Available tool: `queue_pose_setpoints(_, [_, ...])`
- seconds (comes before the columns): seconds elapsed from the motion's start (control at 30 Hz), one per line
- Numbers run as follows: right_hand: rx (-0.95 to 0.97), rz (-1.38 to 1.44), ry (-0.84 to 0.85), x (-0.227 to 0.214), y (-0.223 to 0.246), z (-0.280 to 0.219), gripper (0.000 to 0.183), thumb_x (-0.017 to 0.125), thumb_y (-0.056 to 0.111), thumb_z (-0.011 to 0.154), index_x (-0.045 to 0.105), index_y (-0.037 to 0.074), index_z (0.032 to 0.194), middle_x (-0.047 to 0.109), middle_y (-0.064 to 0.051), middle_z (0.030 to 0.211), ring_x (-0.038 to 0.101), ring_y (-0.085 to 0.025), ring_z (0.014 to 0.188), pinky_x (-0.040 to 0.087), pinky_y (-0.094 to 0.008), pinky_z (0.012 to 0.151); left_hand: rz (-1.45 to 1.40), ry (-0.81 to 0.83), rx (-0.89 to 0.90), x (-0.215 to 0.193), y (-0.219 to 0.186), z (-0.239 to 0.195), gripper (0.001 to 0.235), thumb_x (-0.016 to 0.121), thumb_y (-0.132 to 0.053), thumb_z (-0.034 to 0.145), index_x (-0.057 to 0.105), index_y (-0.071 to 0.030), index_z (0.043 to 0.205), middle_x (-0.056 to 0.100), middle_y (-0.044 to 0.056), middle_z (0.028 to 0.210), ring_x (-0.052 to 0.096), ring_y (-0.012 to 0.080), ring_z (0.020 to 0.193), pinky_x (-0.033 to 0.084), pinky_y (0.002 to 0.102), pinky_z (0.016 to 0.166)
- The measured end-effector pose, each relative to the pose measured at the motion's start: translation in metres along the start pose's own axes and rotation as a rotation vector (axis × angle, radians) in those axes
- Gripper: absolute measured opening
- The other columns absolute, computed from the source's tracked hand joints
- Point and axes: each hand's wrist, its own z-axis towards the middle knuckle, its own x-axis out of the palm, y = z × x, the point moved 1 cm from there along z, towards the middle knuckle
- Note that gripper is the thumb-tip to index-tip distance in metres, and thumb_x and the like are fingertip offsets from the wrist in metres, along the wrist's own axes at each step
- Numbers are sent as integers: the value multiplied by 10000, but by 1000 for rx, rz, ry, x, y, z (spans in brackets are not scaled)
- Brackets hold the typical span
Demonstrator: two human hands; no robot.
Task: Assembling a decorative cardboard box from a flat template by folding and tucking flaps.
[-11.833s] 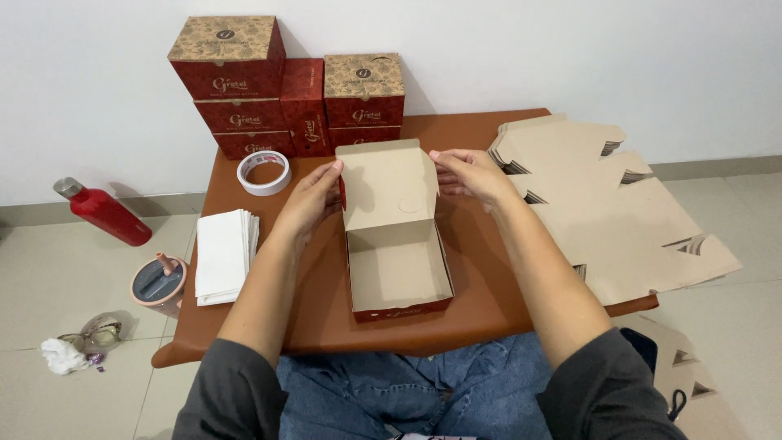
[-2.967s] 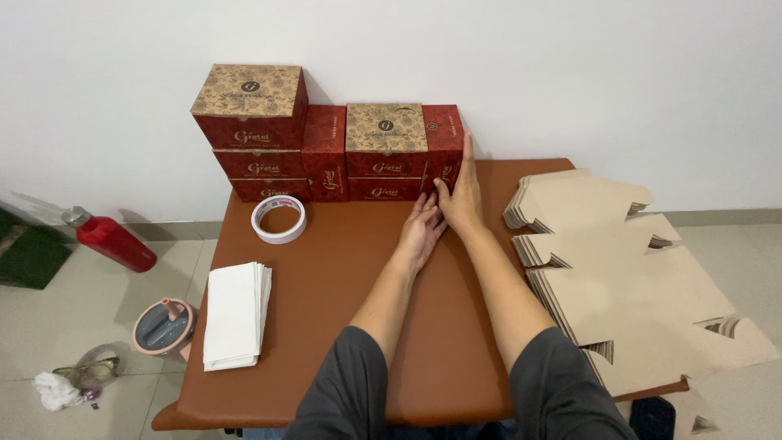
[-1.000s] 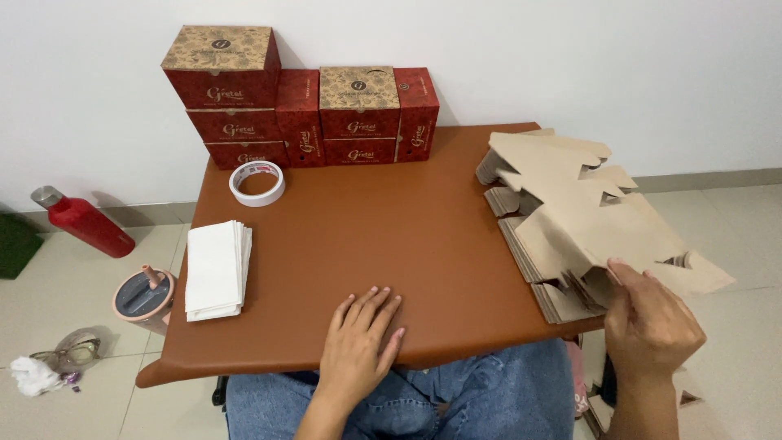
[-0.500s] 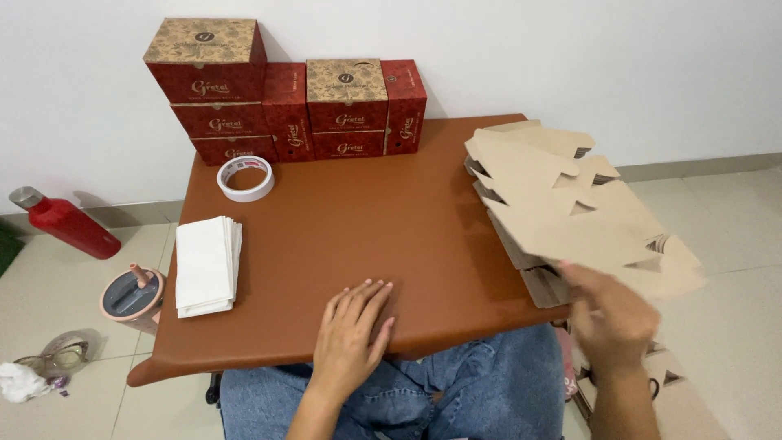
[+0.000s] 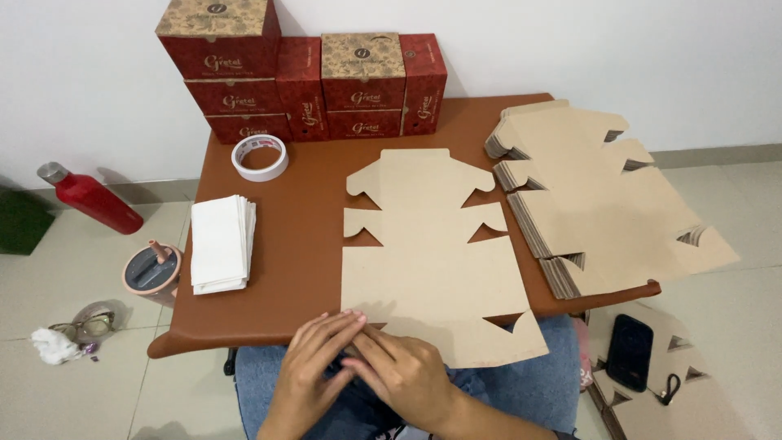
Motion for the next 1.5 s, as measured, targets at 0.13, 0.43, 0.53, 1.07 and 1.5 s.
queue_pose_setpoints(0.13, [22, 154, 208, -10, -22, -20, 682, 771, 332, 866, 480, -63, 1341, 550, -293, 1419, 651, -378, 1208, 581, -388, 894, 95, -31, -123, 4, 22, -14, 561, 781, -32, 653, 731, -172, 1194, 784, 2, 1192, 698, 180, 1128, 413, 476, 1142])
queue_pose_setpoints(0.43, [345, -247, 330, -90, -99, -52, 230, 675, 176, 859, 756, 169, 1074, 774, -50, 1164, 713, -194, 1112, 522, -419, 1040, 72, -110, -145, 4, 13, -2, 115, 758, -97, 764, 802, -141, 862, 781, -13, 788, 653, 122, 682, 539, 271, 703])
queue_pose_setpoints(0.53, [339, -260, 342, -92, -115, -35, 158, 708, 274, 863, 766, 203, 991, 827, -2, 958, 787, -121, 833, 538, -405, 999, 155, -132, -212, 6, 15, 14, 42, 733, -134, 817, 769, -113, 818, 744, 12, 723, 590, 131, 594, 500, 255, 594])
queue_pose_setpoints(1.07, [296, -405, 280, -28, -112, -59, 529, 377, 314, 1003, 407, 21, 1443, 383, -170, 1551, 322, -271, 1466, 207, -431, 1247, 398, 140, -9, 26, 19, 41, 498, 558, -162, 901, 575, -68, 1390, 561, 100, 1469, 491, 206, 1385, 298, 428, 1193])
queue_pose_setpoints(1.5, [84, -246, 298, 29, -60, -29, 765, 428, 469, 996, 283, -53, 1536, 279, -253, 1626, 241, -322, 1533, 139, -447, 1258, 300, 227, -20, 21, 24, 39, 652, 568, -362, 901, 492, -21, 1451, 467, 152, 1544, 412, 225, 1446, 233, 429, 1204])
